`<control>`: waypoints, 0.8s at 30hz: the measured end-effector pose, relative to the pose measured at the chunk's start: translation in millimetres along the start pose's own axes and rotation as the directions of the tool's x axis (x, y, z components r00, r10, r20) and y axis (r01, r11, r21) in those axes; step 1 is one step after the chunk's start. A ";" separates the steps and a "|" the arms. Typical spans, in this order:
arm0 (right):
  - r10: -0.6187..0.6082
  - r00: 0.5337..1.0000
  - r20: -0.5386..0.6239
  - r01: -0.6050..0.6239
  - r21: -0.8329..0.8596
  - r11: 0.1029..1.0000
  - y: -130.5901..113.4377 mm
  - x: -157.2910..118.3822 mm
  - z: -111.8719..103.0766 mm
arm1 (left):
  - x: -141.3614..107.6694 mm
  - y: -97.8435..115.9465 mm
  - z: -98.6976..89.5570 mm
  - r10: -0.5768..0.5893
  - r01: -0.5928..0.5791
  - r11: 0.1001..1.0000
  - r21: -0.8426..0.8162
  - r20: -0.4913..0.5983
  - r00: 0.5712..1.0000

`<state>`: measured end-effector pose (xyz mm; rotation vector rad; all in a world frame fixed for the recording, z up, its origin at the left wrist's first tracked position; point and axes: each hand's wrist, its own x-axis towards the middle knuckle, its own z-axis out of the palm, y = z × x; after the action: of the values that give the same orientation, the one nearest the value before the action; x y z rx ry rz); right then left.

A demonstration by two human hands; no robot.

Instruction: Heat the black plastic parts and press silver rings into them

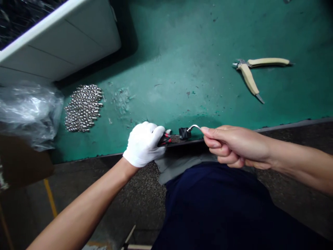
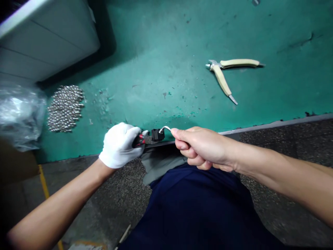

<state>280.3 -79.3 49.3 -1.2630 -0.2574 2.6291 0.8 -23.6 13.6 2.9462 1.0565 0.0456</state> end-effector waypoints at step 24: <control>-0.096 0.995 0.025 0.099 -0.314 0.944 -12.2 -5.4 -5.7 | -12.1 8.8 -6.6 -0.120 0.114 0.972 -0.206 -0.015 0.993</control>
<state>289.4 -68.6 52.9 -1.2895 -0.7477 2.5814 -3.1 -38.1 20.1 2.7027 1.1510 0.1825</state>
